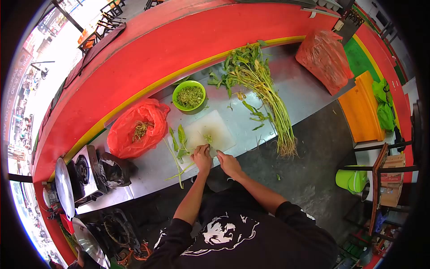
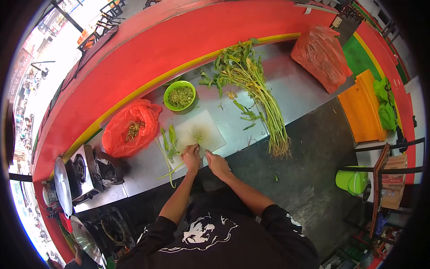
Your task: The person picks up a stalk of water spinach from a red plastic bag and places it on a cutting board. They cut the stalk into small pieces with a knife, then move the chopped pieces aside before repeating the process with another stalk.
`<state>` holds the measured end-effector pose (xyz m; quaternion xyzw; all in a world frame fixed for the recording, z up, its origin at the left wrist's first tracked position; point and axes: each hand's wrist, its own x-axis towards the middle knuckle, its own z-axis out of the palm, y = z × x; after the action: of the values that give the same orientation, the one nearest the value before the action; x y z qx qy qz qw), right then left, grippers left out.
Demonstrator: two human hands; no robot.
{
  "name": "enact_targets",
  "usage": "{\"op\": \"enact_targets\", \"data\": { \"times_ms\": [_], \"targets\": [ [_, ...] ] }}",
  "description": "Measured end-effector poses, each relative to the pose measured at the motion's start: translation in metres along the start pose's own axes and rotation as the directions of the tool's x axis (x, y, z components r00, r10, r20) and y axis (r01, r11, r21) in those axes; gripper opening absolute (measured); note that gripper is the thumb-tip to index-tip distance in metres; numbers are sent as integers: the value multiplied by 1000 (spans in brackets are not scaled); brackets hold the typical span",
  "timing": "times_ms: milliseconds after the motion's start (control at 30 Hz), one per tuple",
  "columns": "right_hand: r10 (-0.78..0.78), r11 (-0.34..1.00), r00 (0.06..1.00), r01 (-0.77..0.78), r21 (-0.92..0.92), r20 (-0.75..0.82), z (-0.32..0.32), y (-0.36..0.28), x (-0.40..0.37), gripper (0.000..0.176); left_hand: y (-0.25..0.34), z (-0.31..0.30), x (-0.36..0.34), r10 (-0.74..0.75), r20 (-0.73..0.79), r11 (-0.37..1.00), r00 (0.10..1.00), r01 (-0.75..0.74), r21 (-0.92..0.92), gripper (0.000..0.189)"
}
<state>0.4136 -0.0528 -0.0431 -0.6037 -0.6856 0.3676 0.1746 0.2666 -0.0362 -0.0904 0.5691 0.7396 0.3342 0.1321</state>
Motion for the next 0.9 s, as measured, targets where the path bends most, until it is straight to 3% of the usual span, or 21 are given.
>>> {"op": "enact_targets", "data": {
  "times_ms": [367,533,900],
  "targets": [
    [-96,995,995,96,15,-41,6,4,12,33,3,-1,2,-19,6,1000,1000,19,0,15],
    [-78,997,996,77,-11,-34,6,6,7,35,3,0,-6,35,-63,999,997,-35,0,16],
    [-60,998,998,59,-26,-27,6,6,3,35,2,-5,-1,37,0,999,999,-37,28,13]
  ]
}}
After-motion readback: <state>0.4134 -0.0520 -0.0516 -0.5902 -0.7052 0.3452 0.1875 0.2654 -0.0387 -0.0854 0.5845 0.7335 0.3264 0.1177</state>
